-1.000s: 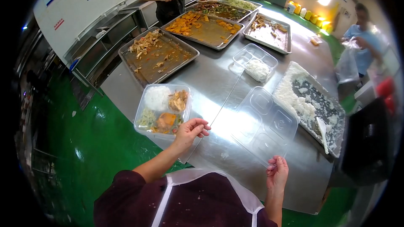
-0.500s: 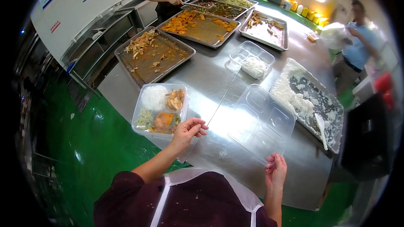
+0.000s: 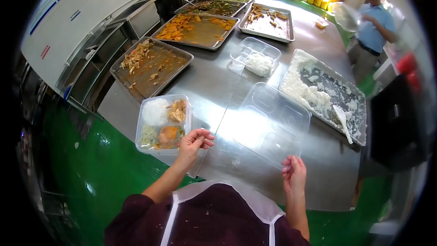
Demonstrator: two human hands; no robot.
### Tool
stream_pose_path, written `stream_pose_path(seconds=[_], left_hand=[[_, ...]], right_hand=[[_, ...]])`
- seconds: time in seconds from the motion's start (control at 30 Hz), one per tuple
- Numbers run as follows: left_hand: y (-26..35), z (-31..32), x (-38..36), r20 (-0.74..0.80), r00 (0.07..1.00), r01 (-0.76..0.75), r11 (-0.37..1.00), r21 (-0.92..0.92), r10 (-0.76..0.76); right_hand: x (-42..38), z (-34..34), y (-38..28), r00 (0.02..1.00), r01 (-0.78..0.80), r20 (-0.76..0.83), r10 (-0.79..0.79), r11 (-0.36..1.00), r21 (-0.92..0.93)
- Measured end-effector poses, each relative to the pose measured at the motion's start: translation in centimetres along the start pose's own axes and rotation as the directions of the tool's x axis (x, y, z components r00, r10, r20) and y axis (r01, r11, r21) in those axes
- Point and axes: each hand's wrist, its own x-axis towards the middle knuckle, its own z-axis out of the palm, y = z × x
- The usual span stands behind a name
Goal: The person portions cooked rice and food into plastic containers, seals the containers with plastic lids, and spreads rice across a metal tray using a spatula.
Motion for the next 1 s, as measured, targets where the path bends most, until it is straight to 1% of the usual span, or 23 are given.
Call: stream_pose_path(seconds=[0.3,0.4,0.6,1.0], left_hand=[[-0.06,0.16,0.02,0.013,1.000,-0.015,1.000,0.007,0.015],[-0.24,0.13,0.05,0.014,0.999,-0.031,1.000,0.006,0.031],[-0.23,0.13,-0.02,0.006,1.000,-0.023,1.000,0.007,0.023],[-0.37,0.14,0.05,0.017,1.000,-0.024,1.000,-0.001,0.024]], right_hand=[[0.04,-0.12,0.13,1.000,-0.008,0.001,0.008,0.999,0.047],[0.12,-0.20,0.18,1.000,0.007,0.001,-0.007,1.000,0.019],[0.07,-0.06,0.13,1.000,-0.006,-0.001,0.006,0.999,0.045],[0.11,-0.11,0.14,1.000,-0.005,0.001,0.005,0.999,0.032]])
